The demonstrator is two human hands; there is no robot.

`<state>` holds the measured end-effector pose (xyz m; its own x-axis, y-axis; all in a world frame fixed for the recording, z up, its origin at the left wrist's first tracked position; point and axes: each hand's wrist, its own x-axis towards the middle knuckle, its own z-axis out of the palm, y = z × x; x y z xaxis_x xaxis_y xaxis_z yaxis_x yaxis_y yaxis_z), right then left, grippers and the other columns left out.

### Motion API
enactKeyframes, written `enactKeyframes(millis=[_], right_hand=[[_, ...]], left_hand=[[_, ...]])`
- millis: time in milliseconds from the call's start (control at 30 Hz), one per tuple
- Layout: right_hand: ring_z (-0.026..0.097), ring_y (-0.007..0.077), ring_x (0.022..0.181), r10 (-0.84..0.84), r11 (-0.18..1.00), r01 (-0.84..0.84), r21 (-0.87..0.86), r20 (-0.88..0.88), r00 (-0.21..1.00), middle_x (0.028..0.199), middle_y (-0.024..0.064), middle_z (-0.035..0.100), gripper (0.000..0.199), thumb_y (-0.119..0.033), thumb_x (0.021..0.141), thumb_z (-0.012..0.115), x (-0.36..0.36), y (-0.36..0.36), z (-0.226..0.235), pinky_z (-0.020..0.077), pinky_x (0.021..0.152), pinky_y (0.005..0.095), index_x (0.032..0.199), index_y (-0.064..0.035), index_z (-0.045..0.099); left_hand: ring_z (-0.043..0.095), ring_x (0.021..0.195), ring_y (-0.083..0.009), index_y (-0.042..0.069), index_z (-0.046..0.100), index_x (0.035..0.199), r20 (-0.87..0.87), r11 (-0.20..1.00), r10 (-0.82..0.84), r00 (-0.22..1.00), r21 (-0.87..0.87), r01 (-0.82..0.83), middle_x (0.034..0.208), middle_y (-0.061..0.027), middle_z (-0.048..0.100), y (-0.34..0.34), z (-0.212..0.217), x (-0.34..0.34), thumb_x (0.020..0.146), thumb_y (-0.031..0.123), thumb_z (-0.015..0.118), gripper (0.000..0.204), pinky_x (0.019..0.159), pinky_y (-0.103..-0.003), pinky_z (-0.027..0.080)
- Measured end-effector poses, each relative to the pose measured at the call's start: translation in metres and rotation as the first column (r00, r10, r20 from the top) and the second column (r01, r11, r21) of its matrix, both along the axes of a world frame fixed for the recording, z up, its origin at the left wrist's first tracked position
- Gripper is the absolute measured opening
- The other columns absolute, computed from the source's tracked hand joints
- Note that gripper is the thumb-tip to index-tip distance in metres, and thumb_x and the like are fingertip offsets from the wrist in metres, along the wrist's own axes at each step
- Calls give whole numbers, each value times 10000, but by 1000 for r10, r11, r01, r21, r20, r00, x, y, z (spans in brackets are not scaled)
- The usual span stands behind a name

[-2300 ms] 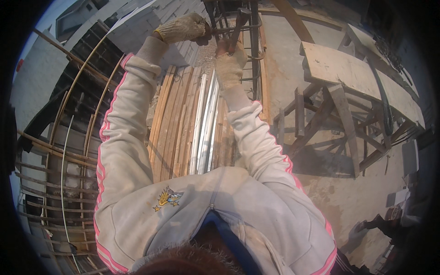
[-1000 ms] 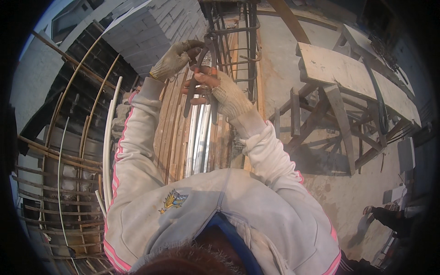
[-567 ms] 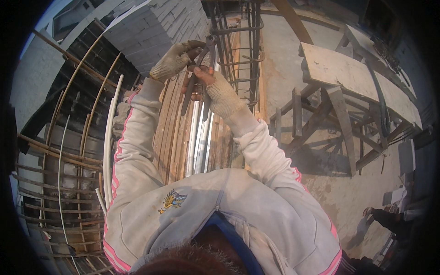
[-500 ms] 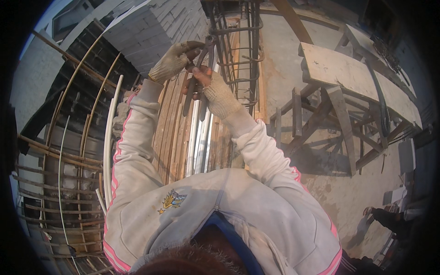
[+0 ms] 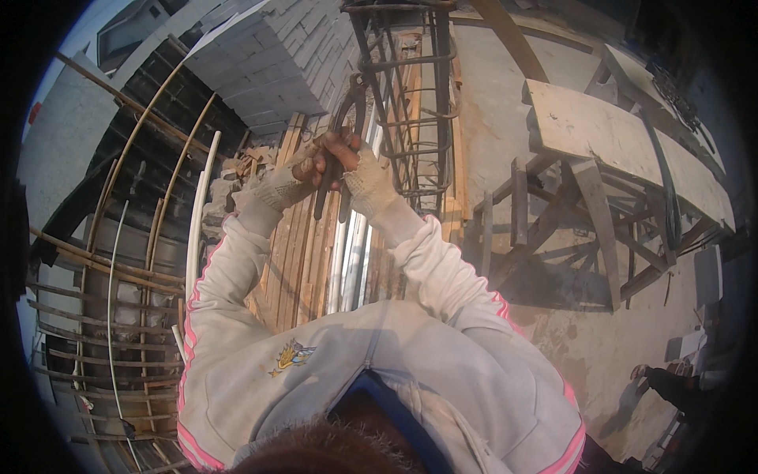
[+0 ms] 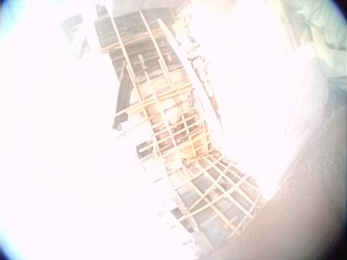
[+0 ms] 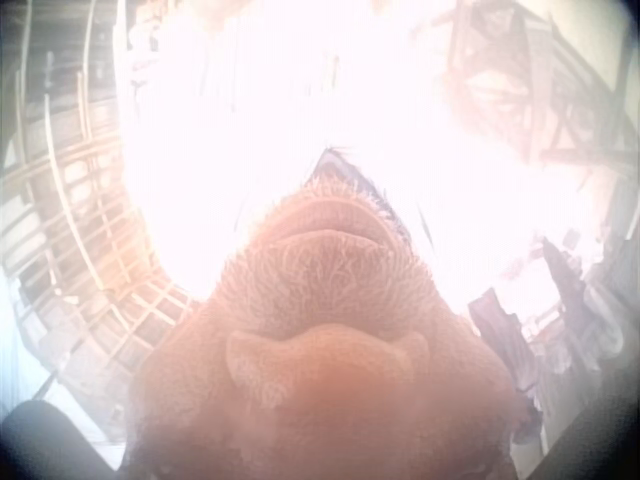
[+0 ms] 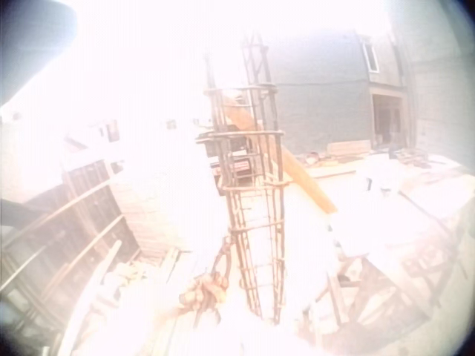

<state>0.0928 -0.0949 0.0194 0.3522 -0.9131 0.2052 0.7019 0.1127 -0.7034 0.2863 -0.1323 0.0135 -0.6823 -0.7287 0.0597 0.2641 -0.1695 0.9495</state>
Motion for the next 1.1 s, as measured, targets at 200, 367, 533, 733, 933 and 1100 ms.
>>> enactKeyframes(millis=[200, 367, 533, 733, 933, 1100], right_hand=[[714, 184, 735, 184, 981, -193, 21, 216, 959, 771, 20, 671, 354, -464, 952, 720, 0, -11, -11, 507, 524, 252, 988, -128, 615], [711, 186, 763, 159, 986, -166, 20, 187, 969, 799, 32, 682, 396, -488, 944, 721, 11, -16, -6, 525, 592, 261, 1008, -110, 624], [709, 192, 818, 52, 995, -60, 75, 96, 994, 868, 76, 690, 474, -496, 936, 735, 10, -4, 9, 545, 656, 286, 1022, -44, 621], [672, 185, 870, -343, 938, 345, -27, -210, 916, 960, 81, 650, 542, -486, 971, 705, 9, 21, 16, 549, 752, 301, 1131, 25, 620], [690, 171, 789, -383, 923, 385, 2, -112, 917, 899, 53, 689, 537, -519, 872, 806, 40, 5, 17, 572, 695, 306, 1070, -65, 598], [723, 242, 769, -145, 947, 72, 312, 216, 966, 816, 109, 708, 501, -501, 820, 848, 64, -18, 65, 628, 718, 357, 986, -111, 579]], left_hand=[[582, 729, -194, 5, 447, 1323, 168, 972, 12, 986, 229, -50, 952, -100, 602, 74, 13, -6, 876, 304, 783, 633, 608, -283, 483], [493, 656, -106, -29, 484, 1272, 393, 979, 88, 915, 134, -152, 956, -122, 617, 81, 40, 0, 881, 243, 728, 535, 539, -239, 376], [458, 631, -74, -17, 574, 1166, 531, 967, 218, 819, -5, -254, 902, -64, 612, 85, 45, 2, 920, 306, 694, 423, 531, -232, 350], [511, 644, -123, 4, 621, 1108, 707, 911, 407, 579, -364, -195, 857, -39, 617, 93, 49, -2, 963, 351, 662, 379, 557, -287, 404], [693, 789, -337, 17, 630, 1183, 577, 564, 815, -51, -772, 292, 918, -163, 704, 100, 79, -13, 918, 219, 691, 339, 679, -425, 528], [716, 836, -357, 41, 605, 1243, 352, 370, 928, -122, -835, 407, 943, -166, 721, 60, 93, 20, 854, 153, 748, 430, 773, -446, 576]])
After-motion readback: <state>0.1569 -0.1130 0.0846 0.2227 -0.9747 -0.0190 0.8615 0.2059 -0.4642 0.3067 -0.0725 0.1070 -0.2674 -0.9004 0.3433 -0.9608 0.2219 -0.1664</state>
